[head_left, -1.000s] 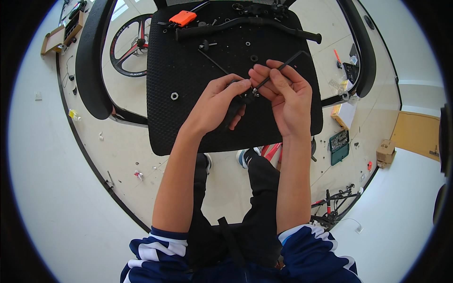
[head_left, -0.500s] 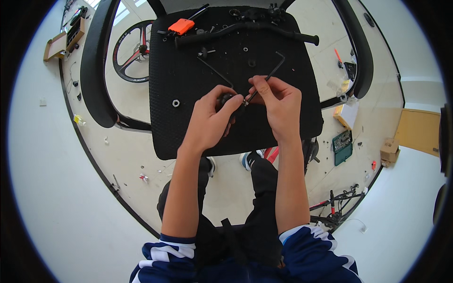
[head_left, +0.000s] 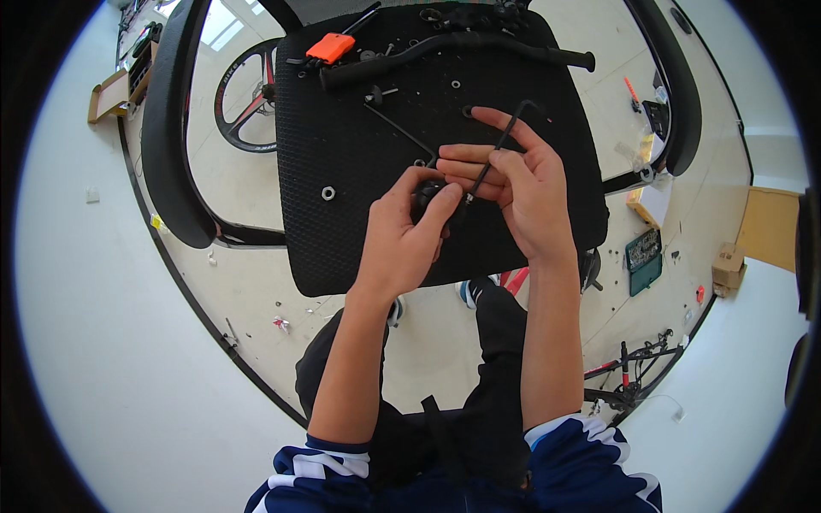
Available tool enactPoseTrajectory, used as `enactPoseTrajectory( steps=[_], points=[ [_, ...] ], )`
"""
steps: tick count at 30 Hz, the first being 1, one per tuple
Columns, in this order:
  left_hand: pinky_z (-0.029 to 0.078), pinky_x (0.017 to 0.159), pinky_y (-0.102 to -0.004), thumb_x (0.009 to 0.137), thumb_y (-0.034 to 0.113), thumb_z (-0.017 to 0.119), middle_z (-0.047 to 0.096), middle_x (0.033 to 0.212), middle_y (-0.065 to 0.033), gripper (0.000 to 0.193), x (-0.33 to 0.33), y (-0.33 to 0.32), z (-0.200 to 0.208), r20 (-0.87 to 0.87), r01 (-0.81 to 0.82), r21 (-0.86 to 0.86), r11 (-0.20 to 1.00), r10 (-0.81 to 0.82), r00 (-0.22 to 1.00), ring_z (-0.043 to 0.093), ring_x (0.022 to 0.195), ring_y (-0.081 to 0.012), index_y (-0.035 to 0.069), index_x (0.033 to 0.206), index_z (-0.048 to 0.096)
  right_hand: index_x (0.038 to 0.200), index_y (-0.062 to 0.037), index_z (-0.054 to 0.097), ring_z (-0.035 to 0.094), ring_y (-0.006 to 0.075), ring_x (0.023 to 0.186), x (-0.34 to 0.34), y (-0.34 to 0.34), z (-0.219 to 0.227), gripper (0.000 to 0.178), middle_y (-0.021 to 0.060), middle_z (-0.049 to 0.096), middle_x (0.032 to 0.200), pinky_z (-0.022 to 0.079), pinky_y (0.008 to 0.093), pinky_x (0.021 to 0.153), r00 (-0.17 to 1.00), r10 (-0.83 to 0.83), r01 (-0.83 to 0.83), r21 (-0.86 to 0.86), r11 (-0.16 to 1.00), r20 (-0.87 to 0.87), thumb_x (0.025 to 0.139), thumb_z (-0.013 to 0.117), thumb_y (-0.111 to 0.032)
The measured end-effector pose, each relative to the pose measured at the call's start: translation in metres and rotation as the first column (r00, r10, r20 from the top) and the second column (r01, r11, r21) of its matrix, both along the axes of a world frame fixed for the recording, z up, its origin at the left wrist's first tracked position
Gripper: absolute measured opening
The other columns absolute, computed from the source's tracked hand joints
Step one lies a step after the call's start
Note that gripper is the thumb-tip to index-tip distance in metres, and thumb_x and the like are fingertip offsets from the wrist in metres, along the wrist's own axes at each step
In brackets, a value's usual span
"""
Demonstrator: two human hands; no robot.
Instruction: The person assembles a bicycle component on a chair, using an Allen key to tighten screws on a black part. They then attach the part to a handlebar and secure it with additional screws.
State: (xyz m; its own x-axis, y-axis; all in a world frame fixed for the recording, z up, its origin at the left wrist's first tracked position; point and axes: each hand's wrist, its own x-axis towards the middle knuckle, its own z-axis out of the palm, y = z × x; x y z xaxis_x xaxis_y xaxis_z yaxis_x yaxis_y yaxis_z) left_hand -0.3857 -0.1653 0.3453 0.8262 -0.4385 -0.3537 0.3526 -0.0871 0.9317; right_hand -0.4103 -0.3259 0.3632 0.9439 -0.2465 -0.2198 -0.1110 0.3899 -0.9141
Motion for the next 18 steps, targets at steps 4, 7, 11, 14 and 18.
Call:
enactPoseTrajectory(
  steps=[4, 7, 11, 14, 18],
  points=[
    [0.040, 0.049, -0.0232, 0.097, 0.030, 0.064, 0.060, 0.065, -0.0030, 0.034, -0.006, -0.008, 0.001, 0.015, -0.016, 0.029, 0.999, 0.016, 1.000, 0.054, 0.053, -0.0070, -0.001, 0.109, 0.063, 0.125, 0.0048, 0.056, 0.075, 0.0263, 0.092, -0.005, 0.004, 0.000, 0.029, 0.0215, 0.073, 0.102, 0.061, 0.0316, 0.079, 0.997, -0.071, 0.071, -0.009, 0.997, 0.012, 0.102, 0.054, -0.012],
    [0.041, 0.053, -0.0242, 0.096, 0.031, 0.064, 0.061, 0.066, -0.0039, 0.034, -0.007, -0.013, 0.005, 0.086, -0.032, 0.042, 0.999, 0.029, 0.996, 0.056, 0.056, -0.0083, -0.002, 0.106, 0.064, 0.110, 0.0035, 0.066, 0.074, 0.0187, 0.081, -0.004, 0.004, -0.004, 0.026, 0.0152, 0.074, 0.091, 0.055, 0.0236, 0.068, 0.991, -0.137, 0.132, -0.248, 0.960, -0.001, 0.100, 0.061, -0.020],
    [0.041, 0.054, -0.0252, 0.095, 0.033, 0.065, 0.060, 0.066, -0.0042, 0.036, -0.007, -0.011, 0.007, 0.075, -0.048, 0.062, 0.997, 0.044, 0.996, 0.055, 0.058, -0.0095, -0.001, 0.105, 0.064, 0.088, 0.0023, 0.074, 0.063, 0.0086, 0.063, -0.005, -0.003, -0.009, 0.027, 0.0055, 0.070, 0.076, 0.044, 0.0172, 0.057, 0.991, -0.117, 0.060, -0.566, 0.822, -0.065, 0.096, 0.070, -0.023],
    [0.041, 0.054, -0.0258, 0.094, 0.034, 0.066, 0.060, 0.066, -0.0042, 0.036, -0.009, 0.000, 0.002, 0.085, -0.010, 0.103, 0.995, 0.002, 0.996, 0.054, 0.057, -0.0098, -0.001, 0.104, 0.065, 0.097, 0.0025, 0.075, 0.058, 0.0081, 0.057, -0.011, 0.000, -0.002, 0.020, 0.0049, 0.067, 0.073, 0.047, 0.0211, 0.053, 0.993, -0.072, 0.030, -0.392, 0.919, -0.092, 0.093, 0.073, -0.017],
    [0.041, 0.054, -0.0260, 0.093, 0.034, 0.066, 0.060, 0.067, -0.0048, 0.036, -0.002, -0.001, 0.010, 0.134, -0.011, 0.118, 0.993, -0.005, 0.991, 0.056, 0.058, -0.0106, -0.001, 0.104, 0.065, 0.118, 0.0045, 0.070, 0.064, 0.0104, 0.061, -0.007, -0.008, 0.002, 0.032, 0.0087, 0.071, 0.078, 0.053, 0.0230, 0.058, 0.996, -0.066, 0.048, -0.282, 0.958, -0.057, 0.090, 0.075, -0.010]
  ],
)
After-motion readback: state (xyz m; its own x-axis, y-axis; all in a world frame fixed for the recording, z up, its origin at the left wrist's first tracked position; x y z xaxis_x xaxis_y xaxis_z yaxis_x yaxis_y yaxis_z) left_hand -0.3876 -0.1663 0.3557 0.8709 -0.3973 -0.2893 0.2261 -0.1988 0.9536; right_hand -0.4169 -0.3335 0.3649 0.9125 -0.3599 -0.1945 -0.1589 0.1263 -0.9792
